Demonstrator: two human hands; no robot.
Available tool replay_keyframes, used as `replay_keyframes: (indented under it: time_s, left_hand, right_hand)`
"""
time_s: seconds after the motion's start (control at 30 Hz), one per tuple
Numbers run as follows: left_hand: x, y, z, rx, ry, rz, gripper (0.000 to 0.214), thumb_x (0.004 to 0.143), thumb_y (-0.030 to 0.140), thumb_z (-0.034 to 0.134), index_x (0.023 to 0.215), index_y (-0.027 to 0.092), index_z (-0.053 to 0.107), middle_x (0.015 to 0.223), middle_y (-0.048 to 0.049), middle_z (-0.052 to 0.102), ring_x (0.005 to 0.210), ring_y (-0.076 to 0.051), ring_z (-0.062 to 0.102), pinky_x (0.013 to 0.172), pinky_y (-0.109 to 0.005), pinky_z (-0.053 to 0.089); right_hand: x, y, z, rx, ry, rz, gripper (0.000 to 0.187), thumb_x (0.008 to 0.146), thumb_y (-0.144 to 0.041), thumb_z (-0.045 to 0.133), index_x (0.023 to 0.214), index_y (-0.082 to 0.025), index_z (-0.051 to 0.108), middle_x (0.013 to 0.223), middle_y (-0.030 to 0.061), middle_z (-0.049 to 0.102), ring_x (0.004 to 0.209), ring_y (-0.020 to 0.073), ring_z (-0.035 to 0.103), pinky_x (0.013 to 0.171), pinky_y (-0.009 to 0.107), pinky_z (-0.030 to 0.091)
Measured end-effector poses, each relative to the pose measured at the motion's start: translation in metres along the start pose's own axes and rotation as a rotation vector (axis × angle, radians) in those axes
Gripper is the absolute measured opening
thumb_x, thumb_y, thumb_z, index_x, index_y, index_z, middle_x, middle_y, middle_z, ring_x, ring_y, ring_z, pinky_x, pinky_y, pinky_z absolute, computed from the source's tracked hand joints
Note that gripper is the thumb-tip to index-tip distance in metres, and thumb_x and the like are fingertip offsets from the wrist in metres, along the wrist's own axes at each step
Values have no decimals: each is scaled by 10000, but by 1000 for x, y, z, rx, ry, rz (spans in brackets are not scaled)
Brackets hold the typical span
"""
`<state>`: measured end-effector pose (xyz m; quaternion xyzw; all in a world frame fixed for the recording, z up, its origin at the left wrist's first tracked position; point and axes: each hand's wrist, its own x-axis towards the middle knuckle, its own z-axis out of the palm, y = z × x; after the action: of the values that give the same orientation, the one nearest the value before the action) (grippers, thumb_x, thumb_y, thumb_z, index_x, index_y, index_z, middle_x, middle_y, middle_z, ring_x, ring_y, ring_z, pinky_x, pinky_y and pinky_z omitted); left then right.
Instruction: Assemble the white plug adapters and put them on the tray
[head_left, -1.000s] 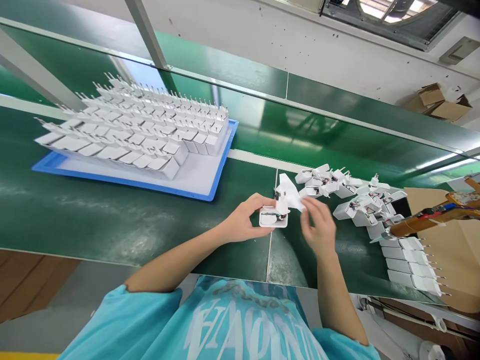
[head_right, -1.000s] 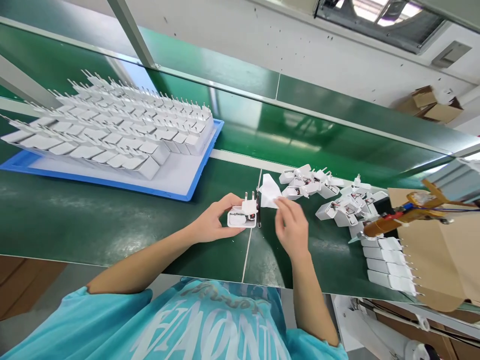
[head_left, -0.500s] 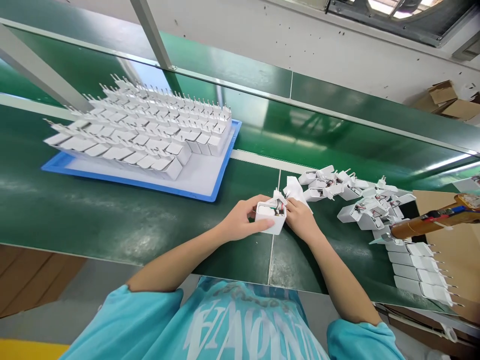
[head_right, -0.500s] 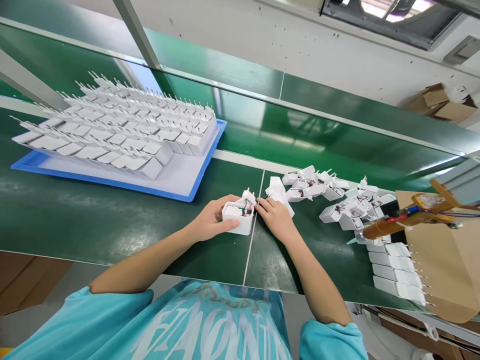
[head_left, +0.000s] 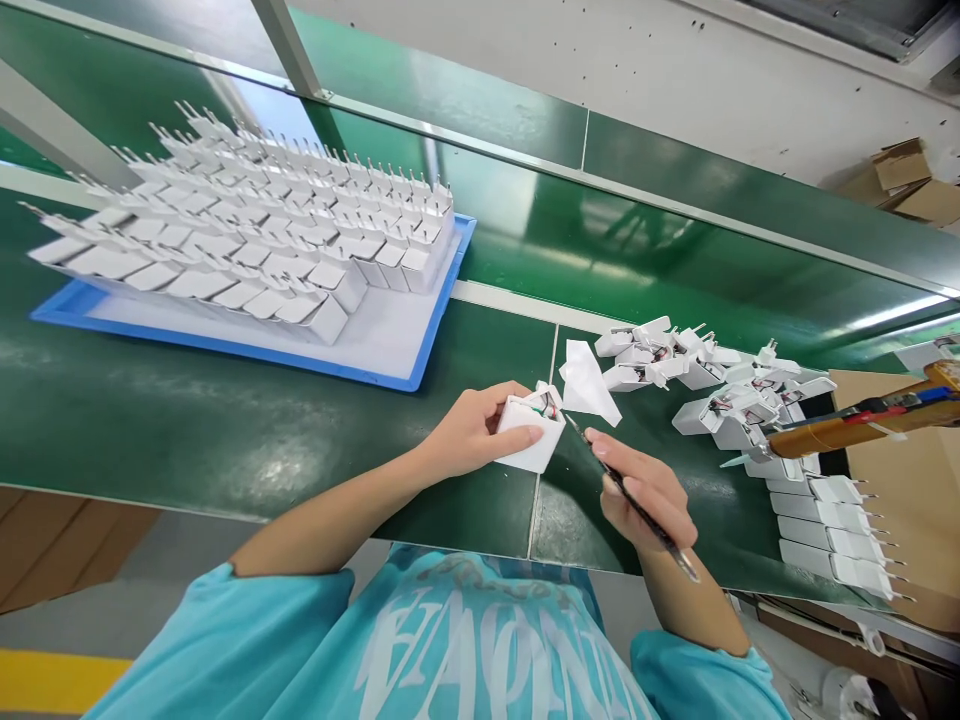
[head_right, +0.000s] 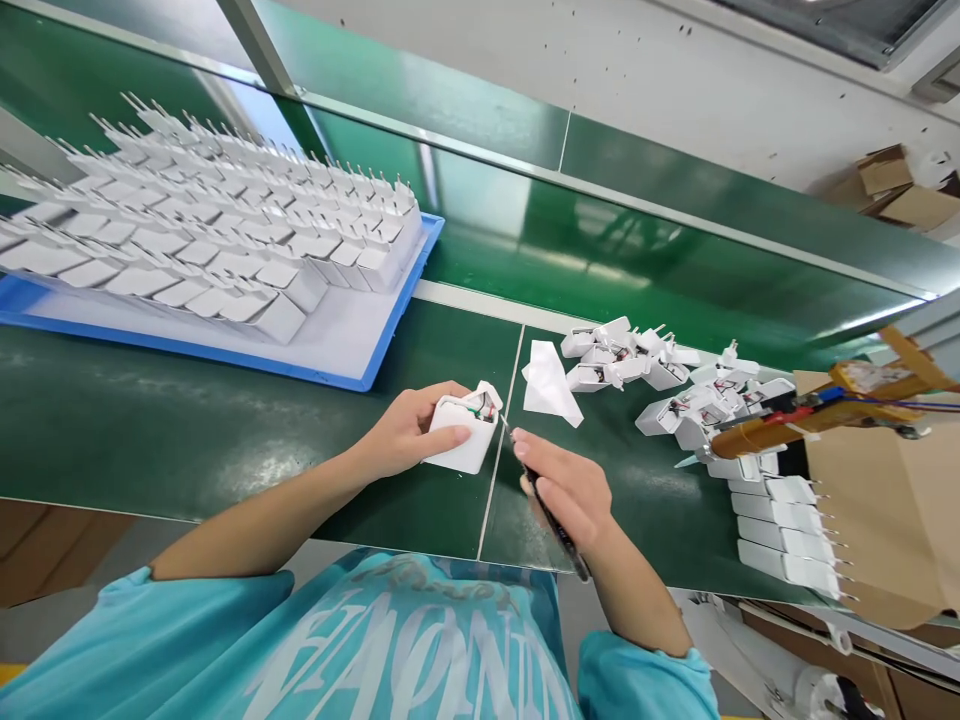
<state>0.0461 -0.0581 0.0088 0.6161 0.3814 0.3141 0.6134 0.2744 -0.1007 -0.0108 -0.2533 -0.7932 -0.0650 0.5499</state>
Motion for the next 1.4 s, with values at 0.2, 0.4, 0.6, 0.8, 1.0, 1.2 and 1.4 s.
replay_keyframes:
  time_s: [0.2,0.4,0.6,0.8,1.0,1.2,1.4]
  left_hand:
    - [0,-1,5,137,-28,10,327,763,401,663,955,138,641,649,30,589,540,-89,474,495,-186,354]
    - [-1,0,7,218,-37,47,332,776,415,648,966,143,633,626,38,585,521,-90,479,487,-190,357]
    - [-1,-1,6,301,6,109,329,783,412,653,965,138,643,622,44,585,508,-80,468,487,-187,346]
    - [0,-4,7,328,21,113,331,788,416,646,973,141,649,627,41,586,519,-85,475,492,-190,345]
    - [0,-3,5,265,-20,46,343,796,426,637,985,140,645,602,45,556,510,-86,447,472,-190,332]
    - [4,-11,-2,617,113,317,324,836,403,630,1095,213,669,973,-56,710,751,-157,596,701,-261,485]
    - [8,-32,-16,943,260,508,196,945,311,567,1080,378,693,1132,-53,716,866,-206,535,818,-370,475]
  right_hand:
    - [5,-1,10,37,-85,-46,290,804,58,607,985,-154,528,1298,151,653,1106,265,692,755,406,691]
    - [4,-1,18,-37,-136,-93,281,765,73,627,936,-133,540,1254,180,669,1124,287,679,829,418,671]
    - [12,-7,24,-114,-144,-45,272,778,51,625,944,-151,549,1056,142,741,1085,262,697,803,359,668]
    - [13,-6,24,-169,-165,-55,204,818,-9,641,918,-157,541,984,127,754,1013,227,725,770,315,666]
    - [7,-4,12,-47,-96,-74,279,805,-3,639,1017,-165,560,1165,130,713,1059,257,712,779,386,680]
    - [3,10,7,-42,-5,75,548,815,-9,628,1297,-225,482,1252,115,679,1086,262,703,778,428,674]
    - [2,12,15,-143,-74,8,441,865,-81,615,1254,-253,497,1137,85,719,1059,244,715,764,369,681]
